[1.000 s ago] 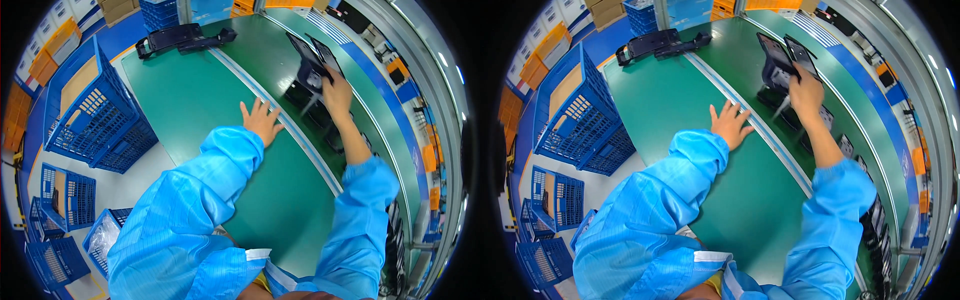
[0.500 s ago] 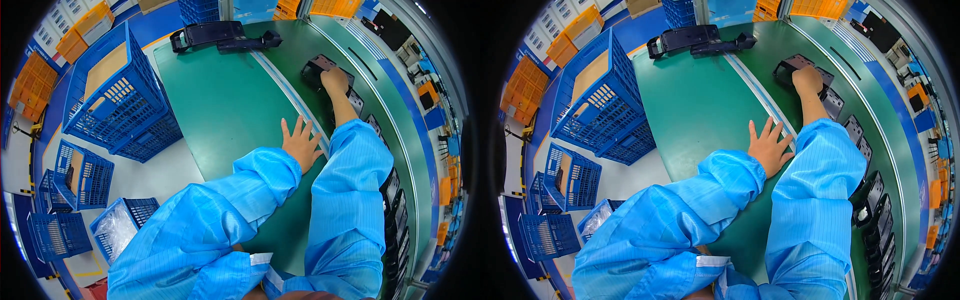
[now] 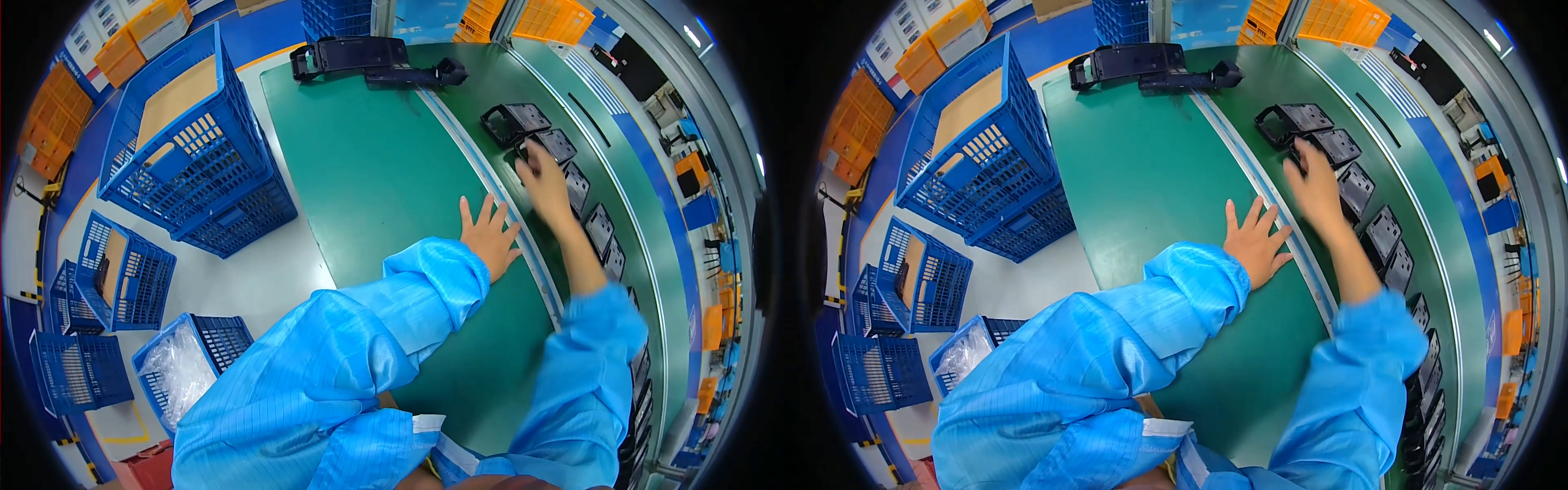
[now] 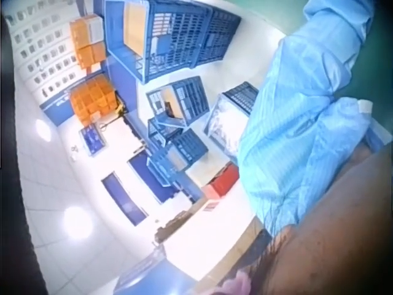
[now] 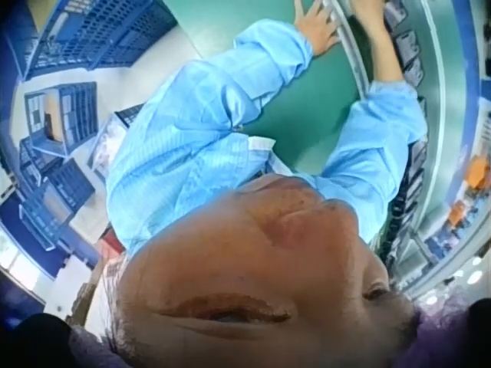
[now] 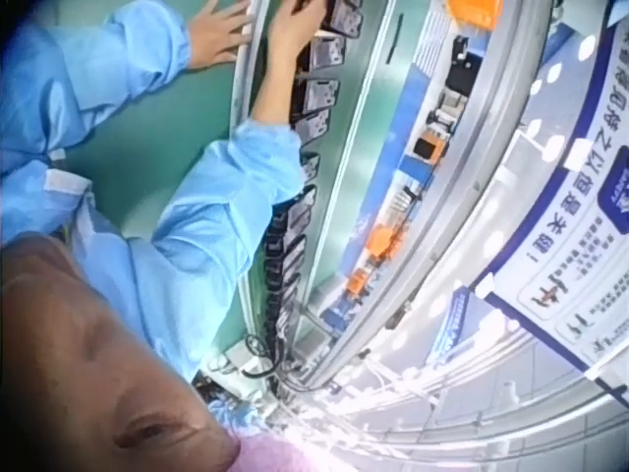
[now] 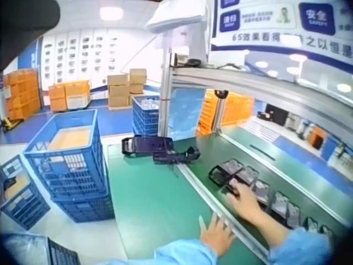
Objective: The person assembles plastic casings for electronic components by hand, taking them from a storage bin and fitting them together.
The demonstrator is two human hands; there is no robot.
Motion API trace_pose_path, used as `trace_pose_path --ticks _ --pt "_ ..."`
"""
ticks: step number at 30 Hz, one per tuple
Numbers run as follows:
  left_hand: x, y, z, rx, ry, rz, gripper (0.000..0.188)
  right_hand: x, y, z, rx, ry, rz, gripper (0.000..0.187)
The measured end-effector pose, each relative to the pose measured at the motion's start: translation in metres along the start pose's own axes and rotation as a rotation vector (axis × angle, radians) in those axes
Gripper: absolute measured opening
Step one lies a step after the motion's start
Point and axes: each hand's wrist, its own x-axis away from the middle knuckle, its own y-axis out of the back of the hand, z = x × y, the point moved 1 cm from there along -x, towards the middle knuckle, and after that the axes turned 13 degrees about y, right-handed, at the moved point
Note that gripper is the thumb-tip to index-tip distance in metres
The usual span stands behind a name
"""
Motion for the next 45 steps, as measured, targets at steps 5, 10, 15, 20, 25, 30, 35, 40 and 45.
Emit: trace_pose_path --ticks 5,10,15,20,25,30,35,40,45 --pt "0.003 -0.003 0.001 -0.013 0.007 0.035 0.046 0.178 0.049 0.140 0.126 0.048 0.199 0.034" --pt "0.000 0.000 0.009 0.028 0.033 0.024 0.045 0.294 0.042 0.230 0.195 -0.048 0.354 0.042" --pt "-0.029 0.023 0.008 0.012 -0.008 0.177 0.042 0.300 0.039 0.237 0.222 -0.130 0.309 0.048" --pt "-0.133 0.096 0.090 -0.163 -0.196 -0.539 0.042 0.307 0.037 0.232 0.241 -0.064 0.285 0.045" --pt "-0.204 0.141 0.210 -0.372 0.353 -0.353 0.088 0.310 0.026 0.231 0.293 -0.062 0.284 0.037" --pt "-0.259 0.170 0.271 -0.469 0.656 -0.435 0.053 0.313 0.020 0.226 0.392 0.041 0.298 0.034" --pt "-0.295 0.170 0.314 -0.663 0.697 -0.397 0.052 0.312 0.028 0.225 0.279 -0.050 0.456 0.041" --pt "-0.331 0.192 0.379 -0.679 0.592 -0.329 0.055 0.307 0.029 0.227 0.125 -0.142 0.419 0.038" --pt "-0.325 0.180 0.339 -0.638 0.702 -0.211 0.071 0.297 0.031 0.226 0.147 -0.146 0.471 0.039"
